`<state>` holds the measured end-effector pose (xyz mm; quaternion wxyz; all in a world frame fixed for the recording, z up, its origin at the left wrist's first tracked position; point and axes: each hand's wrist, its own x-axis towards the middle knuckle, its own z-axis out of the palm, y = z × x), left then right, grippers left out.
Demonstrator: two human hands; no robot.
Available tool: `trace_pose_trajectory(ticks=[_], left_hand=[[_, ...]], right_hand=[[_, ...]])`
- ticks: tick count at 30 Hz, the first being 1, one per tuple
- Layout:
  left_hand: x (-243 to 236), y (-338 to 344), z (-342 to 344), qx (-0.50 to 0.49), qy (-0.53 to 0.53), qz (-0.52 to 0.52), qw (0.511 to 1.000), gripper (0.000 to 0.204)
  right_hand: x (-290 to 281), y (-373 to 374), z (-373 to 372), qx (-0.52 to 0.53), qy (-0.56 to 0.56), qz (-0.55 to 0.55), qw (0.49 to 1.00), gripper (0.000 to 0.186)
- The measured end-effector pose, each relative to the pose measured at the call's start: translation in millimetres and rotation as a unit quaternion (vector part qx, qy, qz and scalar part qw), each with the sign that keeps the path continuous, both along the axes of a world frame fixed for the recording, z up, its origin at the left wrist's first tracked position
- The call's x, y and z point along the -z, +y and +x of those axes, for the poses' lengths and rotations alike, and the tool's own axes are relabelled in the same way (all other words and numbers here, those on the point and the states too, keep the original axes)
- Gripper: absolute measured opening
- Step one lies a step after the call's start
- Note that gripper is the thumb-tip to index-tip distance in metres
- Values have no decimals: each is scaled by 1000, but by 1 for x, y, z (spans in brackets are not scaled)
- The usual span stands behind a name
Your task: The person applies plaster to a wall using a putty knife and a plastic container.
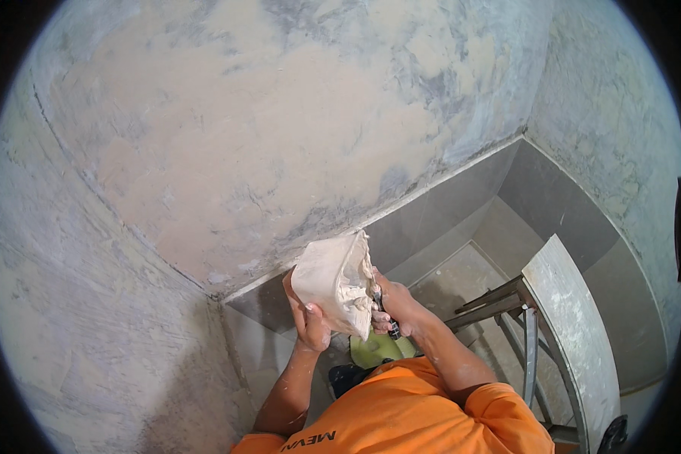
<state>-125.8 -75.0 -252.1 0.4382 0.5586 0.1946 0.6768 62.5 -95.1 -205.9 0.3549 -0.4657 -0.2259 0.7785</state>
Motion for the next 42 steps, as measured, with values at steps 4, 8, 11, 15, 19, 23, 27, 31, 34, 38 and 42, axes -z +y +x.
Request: trace_pose_trajectory(ticks=[4, 8, 11, 15, 19, 23, 27, 31, 34, 38, 42], left_hand=[[-8, 0, -2, -13, -56, -58, 997, 73], [-7, 4, -16, -66, -91, -113, 987, 76], [22, 24, -44, 8, -202, -128, 971, 76], [15, 23, -58, 51, -260, -89, 960, 82], [15, 23, -73, 0, -239, -117, 964, 85], [19, 35, -89, -15, -203, -80, 976, 72], [-7, 35, -94, 21, -175, -180, 968, 56], [-10, 32, -92, 64, -130, -262, 954, 62], [-16, 32, -84, 60, -110, -246, 961, 66], [-13, 34, -81, 83, -95, -208, 970, 68], [-10, 33, -77, 89, -163, -222, 957, 67]], right_hand=[[16, 8, -5, 9, 47, -41, 998, 65], [41, 15, -5, 78, -47, 51, 995, 61], [26, 5, 8, 50, -133, 146, 979, 45], [-3, -13, 17, -29, -325, 338, 883, 15], [-25, -29, 22, -53, -279, 344, 895, 23], [-36, -32, 19, -47, -386, 465, 795, 19], [-65, -19, 6, -14, -469, 509, 722, 16], [-85, 16, 4, 28, -521, 649, 554, 21], [-78, 25, 8, 22, -575, 650, 497, 25], [-56, 22, 8, 17, -605, 637, 477, 27], [-32, 6, -3, 12, -609, 632, 480, 30]])
